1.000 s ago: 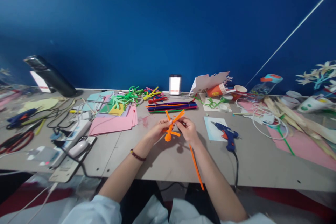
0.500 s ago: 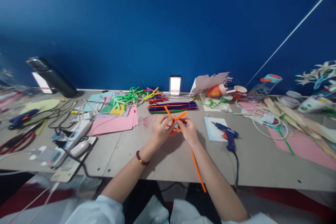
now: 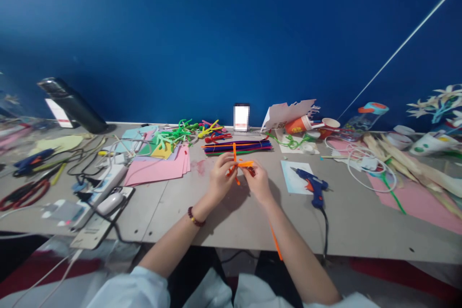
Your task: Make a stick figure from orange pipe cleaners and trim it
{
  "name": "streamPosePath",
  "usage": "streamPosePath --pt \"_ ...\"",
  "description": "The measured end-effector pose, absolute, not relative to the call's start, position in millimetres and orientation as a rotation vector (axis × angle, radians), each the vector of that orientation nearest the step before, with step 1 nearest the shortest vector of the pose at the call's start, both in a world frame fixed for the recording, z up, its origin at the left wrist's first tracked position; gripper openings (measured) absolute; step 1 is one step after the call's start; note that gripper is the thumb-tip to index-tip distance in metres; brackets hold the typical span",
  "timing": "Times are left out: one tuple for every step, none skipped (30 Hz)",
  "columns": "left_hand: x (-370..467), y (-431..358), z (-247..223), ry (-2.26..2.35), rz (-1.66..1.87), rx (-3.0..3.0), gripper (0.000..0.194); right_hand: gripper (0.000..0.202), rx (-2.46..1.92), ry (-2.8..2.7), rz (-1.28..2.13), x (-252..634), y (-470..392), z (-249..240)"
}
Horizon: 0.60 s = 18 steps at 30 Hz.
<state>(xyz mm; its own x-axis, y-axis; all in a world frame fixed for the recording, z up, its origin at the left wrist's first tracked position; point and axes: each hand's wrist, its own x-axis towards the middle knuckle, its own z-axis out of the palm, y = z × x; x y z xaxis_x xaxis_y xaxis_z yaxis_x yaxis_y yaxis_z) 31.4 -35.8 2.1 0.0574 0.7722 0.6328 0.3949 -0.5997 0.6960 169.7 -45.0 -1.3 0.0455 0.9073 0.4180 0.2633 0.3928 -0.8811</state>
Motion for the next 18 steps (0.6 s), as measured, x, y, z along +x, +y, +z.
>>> streamPosePath --pt "32 -36 3 1.153 1.538 1.967 0.013 0.019 -1.102 -1.513 0.653 171 -45 -1" --pt "32 -36 3 1.135 1.511 1.934 0.013 0.019 -1.099 -1.545 0.614 172 -45 -1" --pt "31 -36 5 1.115 1.479 1.901 0.013 0.019 -1.099 -1.579 0.576 173 -44 -1" --pt "31 -36 6 1.095 1.444 1.862 0.013 0.019 -1.101 -1.611 0.538 174 -44 -2" --pt "30 -35 8 1.077 1.404 1.817 0.013 0.019 -1.104 -1.640 0.503 176 -43 -2" --pt "29 -34 10 1.057 1.357 1.765 0.013 0.020 -1.105 -1.667 0.479 177 -43 -2" --pt "28 -32 12 1.038 1.308 1.708 0.014 0.021 -1.102 -1.690 0.469 179 -42 -2" --pt "26 -31 13 1.016 1.251 1.652 0.015 0.021 -1.098 -1.710 0.469 180 -41 -2" --pt "23 -29 14 0.989 1.196 1.602 0.016 0.021 -1.093 -1.722 0.476 181 -41 -1" --pt "21 -27 15 0.955 1.150 1.553 0.016 0.020 -1.088 -1.729 0.487 182 -40 0" --pt "18 -25 15 0.916 1.092 1.504 0.017 0.019 -1.085 -1.733 0.503 182 -40 0" --pt "15 -24 15 0.875 1.029 1.450 0.017 0.017 -1.083 -1.729 0.521 183 -40 1" --pt "13 -23 16 0.839 0.965 1.392 0.017 0.016 -1.080 -1.721 0.547 183 -39 2" --pt "11 -23 16 0.809 0.900 1.331 0.017 0.014 -1.075 -1.711 0.584 183 -39 3" --pt "9 -23 16 0.786 0.841 1.269 0.017 0.013 -1.069 -1.699 0.631 183 -39 4" --pt "7 -23 16 0.771 0.791 1.208 0.018 0.012 -1.062 -1.684 0.688 184 -39 5" --pt "6 -23 17 0.758 0.748 1.154 0.018 0.011 -1.055 -1.665 0.755 184 -39 6" --pt "5 -23 17 0.746 0.712 1.106 0.018 0.011 -1.044 -1.643 0.832 184 -40 6"
